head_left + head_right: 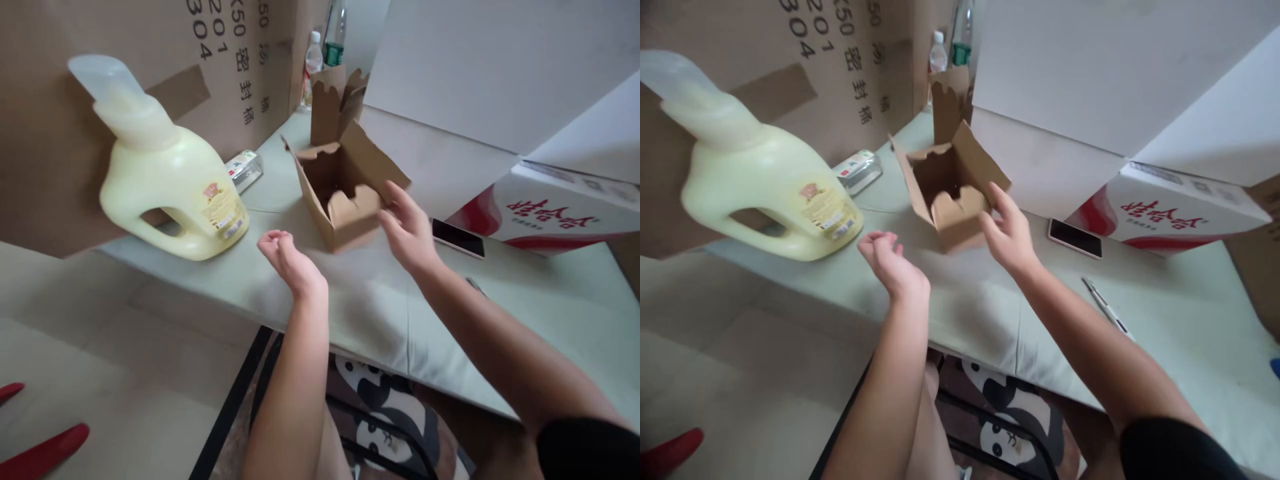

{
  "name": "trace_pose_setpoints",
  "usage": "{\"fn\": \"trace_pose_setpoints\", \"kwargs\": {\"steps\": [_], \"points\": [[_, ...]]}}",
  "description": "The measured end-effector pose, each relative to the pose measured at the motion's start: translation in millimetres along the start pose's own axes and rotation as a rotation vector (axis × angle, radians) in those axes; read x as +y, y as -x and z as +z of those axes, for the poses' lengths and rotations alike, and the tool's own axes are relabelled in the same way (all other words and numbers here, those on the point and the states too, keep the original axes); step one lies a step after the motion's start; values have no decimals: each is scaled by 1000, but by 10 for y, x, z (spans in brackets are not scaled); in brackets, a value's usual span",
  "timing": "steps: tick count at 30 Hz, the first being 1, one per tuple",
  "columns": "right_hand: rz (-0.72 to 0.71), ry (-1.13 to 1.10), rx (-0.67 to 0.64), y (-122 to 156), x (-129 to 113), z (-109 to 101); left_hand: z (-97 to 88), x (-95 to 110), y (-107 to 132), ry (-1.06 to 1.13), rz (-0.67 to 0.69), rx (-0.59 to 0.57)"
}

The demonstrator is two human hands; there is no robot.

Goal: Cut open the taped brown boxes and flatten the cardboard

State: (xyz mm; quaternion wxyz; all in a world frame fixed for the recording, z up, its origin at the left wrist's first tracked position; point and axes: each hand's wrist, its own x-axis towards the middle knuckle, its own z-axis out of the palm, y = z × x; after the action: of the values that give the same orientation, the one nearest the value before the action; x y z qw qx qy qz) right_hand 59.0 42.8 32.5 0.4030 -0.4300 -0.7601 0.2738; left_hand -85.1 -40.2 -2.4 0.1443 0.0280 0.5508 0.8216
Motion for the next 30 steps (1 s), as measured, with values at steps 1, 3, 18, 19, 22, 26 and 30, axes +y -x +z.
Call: {"fn": "trace_pose_setpoints", "kwargs": {"steps": [1, 3, 18, 19, 22, 26, 30], "points": [[-5, -82, 68, 299, 42, -204, -3, -3, 35, 19, 46, -40], [50, -161, 202, 872, 152, -596, 16, -28, 178, 32, 147, -256], [7, -226, 303, 1898, 704, -1458, 494, -356, 1016, -252, 233, -1024], [-42, -239, 237, 1905, 717, -1500, 519, -388, 1023, -256, 318, -1058], [-96, -319, 137, 1936, 757, -1590, 595, -453, 1000, -326, 540, -1192], [-83, -364, 147, 1977, 752, -1602, 693, -432, 951, -433, 600, -1381], [61, -406, 170, 2036, 757, -1612, 729, -391, 919, -479, 477, -1334]]}}
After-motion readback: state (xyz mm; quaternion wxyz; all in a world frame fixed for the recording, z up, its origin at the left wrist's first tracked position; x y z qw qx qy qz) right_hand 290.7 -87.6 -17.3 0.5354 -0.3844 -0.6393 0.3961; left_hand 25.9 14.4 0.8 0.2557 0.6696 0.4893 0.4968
